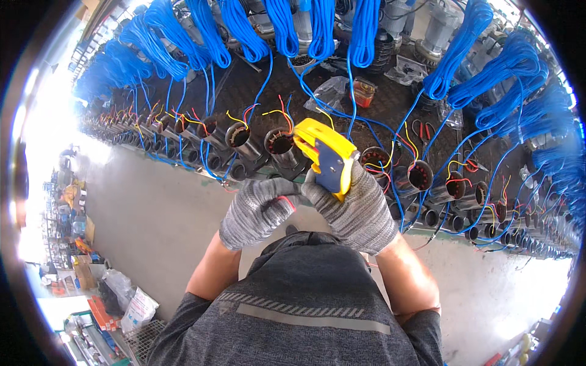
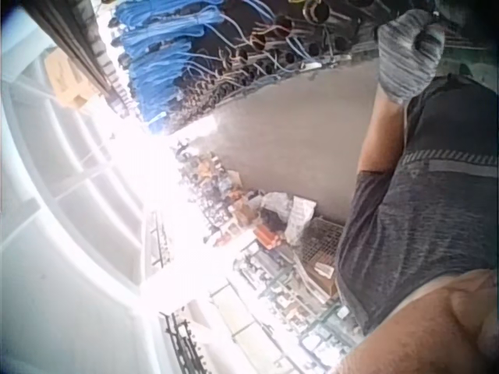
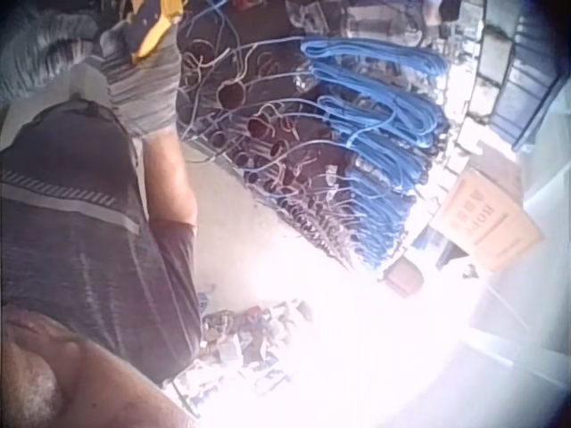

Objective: Stripping the insulation from the ends of various colored wires attached to electrical motor components using a wire stripper.

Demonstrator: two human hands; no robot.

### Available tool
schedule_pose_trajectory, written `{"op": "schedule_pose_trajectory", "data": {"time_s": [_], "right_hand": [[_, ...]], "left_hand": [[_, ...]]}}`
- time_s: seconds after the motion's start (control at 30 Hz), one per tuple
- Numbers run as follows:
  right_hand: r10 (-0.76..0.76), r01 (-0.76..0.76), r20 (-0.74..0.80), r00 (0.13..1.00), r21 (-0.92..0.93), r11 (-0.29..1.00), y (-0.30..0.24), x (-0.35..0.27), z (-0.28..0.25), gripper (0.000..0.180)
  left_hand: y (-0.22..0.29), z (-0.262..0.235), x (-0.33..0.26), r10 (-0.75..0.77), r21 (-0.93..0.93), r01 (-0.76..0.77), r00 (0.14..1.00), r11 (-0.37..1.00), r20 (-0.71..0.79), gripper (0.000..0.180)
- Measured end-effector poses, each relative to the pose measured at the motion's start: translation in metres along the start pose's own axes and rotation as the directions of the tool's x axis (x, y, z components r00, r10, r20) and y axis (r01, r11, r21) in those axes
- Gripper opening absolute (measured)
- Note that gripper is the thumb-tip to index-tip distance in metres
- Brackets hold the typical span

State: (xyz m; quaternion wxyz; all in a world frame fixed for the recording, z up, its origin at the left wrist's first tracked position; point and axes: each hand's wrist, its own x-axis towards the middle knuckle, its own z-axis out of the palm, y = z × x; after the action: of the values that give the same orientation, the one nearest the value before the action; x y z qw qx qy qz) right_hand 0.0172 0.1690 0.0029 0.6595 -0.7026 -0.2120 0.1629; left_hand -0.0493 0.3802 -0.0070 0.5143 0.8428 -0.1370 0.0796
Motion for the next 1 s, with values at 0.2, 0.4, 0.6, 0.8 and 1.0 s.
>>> {"op": "schedule_pose_trajectory", "data": {"time_s": [0.2, 0.4, 0.6, 0.8, 1.0], "right_hand": [[0.050, -0.033, -0.072, 0.996, 0.219, 0.975, 0.003, 0.002, 0.007, 0.037], [0.207, -0.330, 0.257, 0.944, 0.711, 0.621, 0.004, 0.000, -0.015, 0.052], [0.170, -0.497, 0.504, 0.847, 0.636, 0.590, 0.021, -0.013, -0.024, 0.067], [0.157, -0.478, 0.537, 0.829, 0.534, 0.697, 0.020, -0.015, -0.026, 0.068], [0.183, -0.497, 0.543, 0.820, 0.517, 0.697, 0.016, -0.014, -0.024, 0.069]], "left_hand": [[0.008, 0.018, -0.010, -0.128, -0.138, 0.102, 0.972, 0.985, -0.196, 0.013], [-0.002, 0.018, -0.010, -0.177, -0.280, 0.072, 0.911, 0.957, -0.373, 0.012], [-0.006, 0.007, -0.008, -0.192, -0.295, 0.102, 0.937, 0.950, -0.292, 0.013], [-0.011, 0.005, -0.006, -0.164, -0.301, 0.086, 0.955, 0.950, -0.246, 0.014], [-0.015, 0.006, -0.005, -0.145, -0.299, 0.067, 0.957, 0.952, -0.250, 0.013]]}}
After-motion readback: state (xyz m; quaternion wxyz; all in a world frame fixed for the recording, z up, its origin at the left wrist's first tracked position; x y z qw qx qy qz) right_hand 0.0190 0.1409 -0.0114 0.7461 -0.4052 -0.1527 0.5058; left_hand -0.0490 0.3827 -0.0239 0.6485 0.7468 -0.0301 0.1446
